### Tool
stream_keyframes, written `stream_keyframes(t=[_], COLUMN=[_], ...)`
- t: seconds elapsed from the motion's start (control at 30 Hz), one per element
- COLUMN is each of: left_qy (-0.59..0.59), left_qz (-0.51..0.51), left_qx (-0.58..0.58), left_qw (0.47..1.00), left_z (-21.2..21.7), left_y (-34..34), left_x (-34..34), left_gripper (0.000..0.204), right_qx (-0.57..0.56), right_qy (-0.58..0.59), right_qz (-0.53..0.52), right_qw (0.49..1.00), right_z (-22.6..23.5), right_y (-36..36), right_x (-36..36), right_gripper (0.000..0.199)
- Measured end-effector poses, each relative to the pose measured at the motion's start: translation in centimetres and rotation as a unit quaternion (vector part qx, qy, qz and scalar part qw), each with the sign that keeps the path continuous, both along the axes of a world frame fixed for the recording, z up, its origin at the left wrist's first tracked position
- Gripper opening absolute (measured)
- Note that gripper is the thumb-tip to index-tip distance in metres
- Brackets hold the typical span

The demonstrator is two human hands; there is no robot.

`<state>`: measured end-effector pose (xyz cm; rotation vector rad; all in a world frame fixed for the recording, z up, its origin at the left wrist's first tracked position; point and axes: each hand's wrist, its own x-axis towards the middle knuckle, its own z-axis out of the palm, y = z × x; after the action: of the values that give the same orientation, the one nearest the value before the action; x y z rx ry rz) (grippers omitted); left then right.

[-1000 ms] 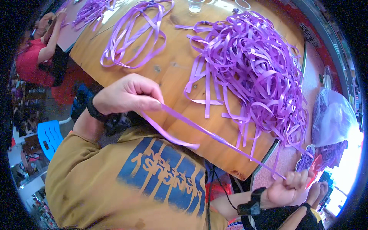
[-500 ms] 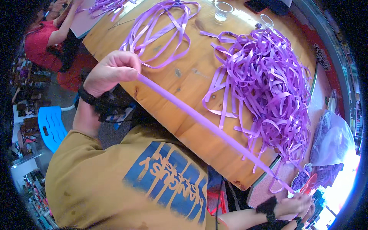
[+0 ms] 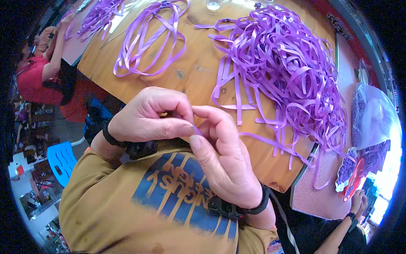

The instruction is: Processing and organizing a pile of purple ribbons on a wooden workbench.

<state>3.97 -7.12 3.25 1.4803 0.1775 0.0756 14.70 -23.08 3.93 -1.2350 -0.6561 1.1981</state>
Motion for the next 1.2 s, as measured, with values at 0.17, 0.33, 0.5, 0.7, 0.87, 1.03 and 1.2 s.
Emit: stream_keyframes(t=[0.17,0.33,0.5,0.7,0.87,1.03,1.2], left_qy=[0.017,-0.001,-0.126,-0.227,-0.178,-0.076,-0.145], left_qz=[-0.002,0.043,0.130,0.066,0.001,0.004,0.126], left_qx=[0.014,-0.028,0.183,0.336,0.406,-0.019,0.204], left_qw=[1.000,0.999,0.966,0.912,0.896,0.997,0.960], left_z=[-0.3,-0.3,-0.6,-2.0,-1.7,-2.0,-1.8], left_y=[0.2,0.0,0.3,-0.5,0.4,-0.5,-1.5], left_x=[-0.1,-0.3,-0.6,0.9,0.5,0.4,2.3], left_gripper=[0.010,0.010,0.016,0.019,0.010,0.011,0.011], right_qx=[0.056,0.061,0.005,0.031,-0.021,0.025,0.105], right_qy=[-0.221,-0.343,-0.310,-0.309,-0.307,-0.314,-0.497], right_qz=[-0.068,-0.075,-0.118,-0.130,-0.100,-0.084,-0.089], right_qw=[0.971,0.934,0.943,0.942,0.946,0.945,0.857], right_z=[-0.9,-0.5,-0.3,-0.7,-0.8,-1.8,-2.1], right_y=[0.3,0.2,0.1,-0.2,-0.6,0.0,0.6], right_x=[-0.1,0.4,0.3,0.3,1.0,0.9,1.3], right_gripper=[0.022,0.011,0.007,0.006,0.006,0.004,0.008])
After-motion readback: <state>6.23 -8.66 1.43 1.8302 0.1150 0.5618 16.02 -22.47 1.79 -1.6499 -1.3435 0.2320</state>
